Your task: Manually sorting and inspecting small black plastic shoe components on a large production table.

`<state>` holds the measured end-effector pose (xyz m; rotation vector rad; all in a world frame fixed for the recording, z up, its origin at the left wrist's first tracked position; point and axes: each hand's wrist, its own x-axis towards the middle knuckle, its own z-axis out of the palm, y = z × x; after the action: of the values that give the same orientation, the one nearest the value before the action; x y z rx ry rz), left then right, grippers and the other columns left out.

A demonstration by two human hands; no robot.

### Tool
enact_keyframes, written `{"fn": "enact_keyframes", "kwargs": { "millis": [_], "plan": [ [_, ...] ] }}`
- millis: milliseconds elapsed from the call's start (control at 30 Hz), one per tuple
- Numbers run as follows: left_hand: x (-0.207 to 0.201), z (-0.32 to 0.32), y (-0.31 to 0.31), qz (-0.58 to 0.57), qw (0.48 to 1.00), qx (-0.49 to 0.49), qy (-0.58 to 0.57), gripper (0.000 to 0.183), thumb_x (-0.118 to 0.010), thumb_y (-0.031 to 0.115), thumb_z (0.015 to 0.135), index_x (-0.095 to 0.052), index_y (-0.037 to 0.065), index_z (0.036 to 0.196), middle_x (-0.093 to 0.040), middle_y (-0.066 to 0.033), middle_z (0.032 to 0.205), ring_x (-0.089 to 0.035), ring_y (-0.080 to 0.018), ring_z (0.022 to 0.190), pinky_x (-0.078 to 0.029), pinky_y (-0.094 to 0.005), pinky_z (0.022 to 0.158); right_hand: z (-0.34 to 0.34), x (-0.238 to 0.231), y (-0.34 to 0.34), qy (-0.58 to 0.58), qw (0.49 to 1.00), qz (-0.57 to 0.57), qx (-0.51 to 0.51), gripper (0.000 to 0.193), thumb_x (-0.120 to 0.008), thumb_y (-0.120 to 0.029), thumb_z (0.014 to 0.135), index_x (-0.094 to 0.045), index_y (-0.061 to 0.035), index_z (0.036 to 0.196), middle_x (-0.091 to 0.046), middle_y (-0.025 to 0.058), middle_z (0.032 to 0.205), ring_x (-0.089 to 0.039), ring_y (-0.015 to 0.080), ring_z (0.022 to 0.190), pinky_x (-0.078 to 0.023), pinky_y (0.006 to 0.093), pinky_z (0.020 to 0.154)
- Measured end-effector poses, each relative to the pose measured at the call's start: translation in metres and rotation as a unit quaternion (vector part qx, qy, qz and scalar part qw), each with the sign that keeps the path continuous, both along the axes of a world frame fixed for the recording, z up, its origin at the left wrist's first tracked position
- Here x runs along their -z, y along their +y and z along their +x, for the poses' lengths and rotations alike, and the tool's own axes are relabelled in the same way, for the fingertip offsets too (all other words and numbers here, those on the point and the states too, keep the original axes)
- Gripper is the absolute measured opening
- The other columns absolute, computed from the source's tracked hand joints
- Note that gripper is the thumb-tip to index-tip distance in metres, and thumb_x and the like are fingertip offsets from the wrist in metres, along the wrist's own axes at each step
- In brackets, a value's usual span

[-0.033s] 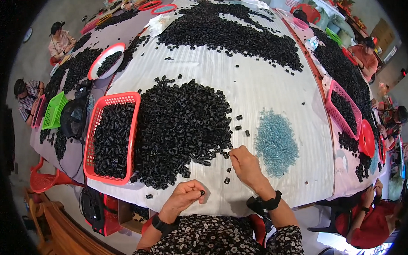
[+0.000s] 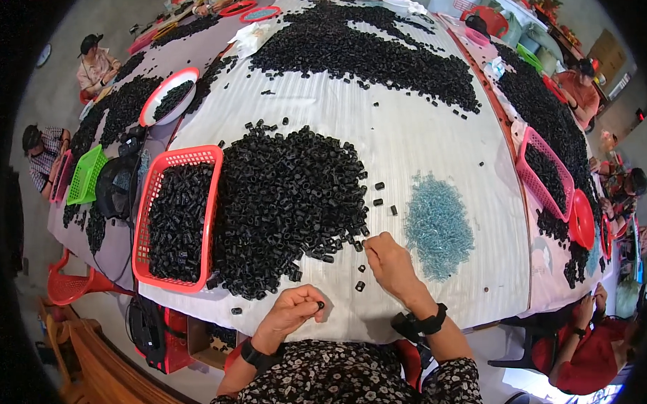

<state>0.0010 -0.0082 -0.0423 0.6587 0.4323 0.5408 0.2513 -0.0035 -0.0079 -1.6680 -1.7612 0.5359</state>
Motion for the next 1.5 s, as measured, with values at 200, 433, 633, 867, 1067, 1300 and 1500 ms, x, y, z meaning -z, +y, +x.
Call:
{"fn": "enact_keyframes", "kwargs": {
  "millis": [200, 433, 633, 867, 1067, 1300, 1500],
  "plan": [
    [0.001, 0.002, -0.002, -0.003, 1.0, -0.016, 0.001, 0.012, -0.056, 0.005, 0.088, -0.058, -0.004, 0.095, -0.06, -0.008, 0.078, -0.057, -0.0128, 0.07, -0.047, -0.0259, 0.065, -0.004, -0.009, -0.016, -0.063, 0.99, -0.014, -0.123, 0.016, -0.055, -0.003, 0.081, -0.055, -0.0039, 0.097, -0.047, 0.0134, 0.082, -0.054, 0.0312, 0.075, -0.045, 0.0375, 0.063],
    [0.0, -0.001, -0.003, -0.007, 0.999, -0.032, -0.003, 0.013, -0.056, 0.007, 0.089, -0.057, -0.004, 0.096, -0.059, -0.0072, 0.079, -0.056, -0.0123, 0.071, -0.046, -0.025, 0.066, -0.006, -0.007, -0.016, -0.15, 0.973, -0.001, -0.176, 0.014, -0.056, 0.0, 0.075, -0.049, -0.0027, 0.087, -0.046, 0.0126, 0.081, -0.054, 0.0296, 0.076, -0.047, 0.0382, 0.064],
    [-0.014, 0.003, -0.007, 0.029, 0.997, -0.065, 0.014, 0.014, -0.056, 0.008, 0.09, -0.056, -0.004, 0.096, -0.059, -0.0068, 0.08, -0.056, -0.0118, 0.071, -0.046, -0.0251, 0.067, -0.009, -0.005, -0.023, -0.04, 0.989, -0.007, -0.14, 0.017, -0.057, -0.001, 0.078, -0.053, -0.0023, 0.094, -0.048, 0.0128, 0.079, -0.054, 0.0285, 0.068, -0.045, 0.0363, 0.06],
    [-0.026, 0.002, -0.007, 0.103, 0.985, -0.112, 0.083, 0.014, -0.058, 0.008, 0.09, -0.057, -0.001, 0.1, -0.061, -0.0043, 0.082, -0.056, -0.0092, 0.074, -0.048, -0.0245, 0.071, -0.038, -0.014, -0.036, 0.371, 0.897, -0.231, -0.063, 0.011, -0.057, -0.006, 0.087, -0.057, -0.0016, 0.097, -0.057, 0.0072, 0.089, -0.058, 0.0112, 0.069, -0.047, 0.0245, 0.06],
    [-0.028, 0.0, -0.008, 0.158, 0.973, -0.129, 0.109, 0.014, -0.056, 0.008, 0.091, -0.056, -0.001, 0.101, -0.062, -0.0042, 0.084, -0.057, -0.0085, 0.075, -0.049, -0.0246, 0.072, -0.057, -0.025, -0.04, 0.289, 0.939, -0.14, -0.122, 0.015, -0.053, -0.005, 0.089, -0.054, -0.0009, 0.103, -0.059, 0.0073, 0.083, -0.059, 0.0118, 0.067, -0.048, 0.0242, 0.059],
    [-0.03, 0.003, -0.011, 0.16, 0.973, -0.122, 0.115, 0.013, -0.055, 0.007, 0.091, -0.054, -0.003, 0.1, -0.063, -0.0063, 0.086, -0.058, -0.0089, 0.075, -0.05, -0.0245, 0.072, -0.063, -0.024, -0.04, 0.242, 0.954, -0.133, -0.119, 0.013, -0.052, -0.006, 0.088, -0.053, -0.0018, 0.101, -0.059, 0.0107, 0.078, -0.059, 0.0163, 0.064, -0.047, 0.0291, 0.058],
    [-0.028, 0.0, -0.011, 0.199, 0.965, -0.123, 0.12, 0.014, -0.055, 0.008, 0.092, -0.054, -0.004, 0.1, -0.063, -0.0067, 0.086, -0.059, -0.0085, 0.076, -0.05, -0.0237, 0.071, -0.066, -0.037, -0.039, 0.206, 0.953, -0.18, -0.131, 0.012, -0.049, -0.008, 0.089, -0.049, -0.0028, 0.1, -0.06, 0.0134, 0.078, -0.061, 0.0235, 0.067, -0.047, 0.0331, 0.06]
  ]
}}
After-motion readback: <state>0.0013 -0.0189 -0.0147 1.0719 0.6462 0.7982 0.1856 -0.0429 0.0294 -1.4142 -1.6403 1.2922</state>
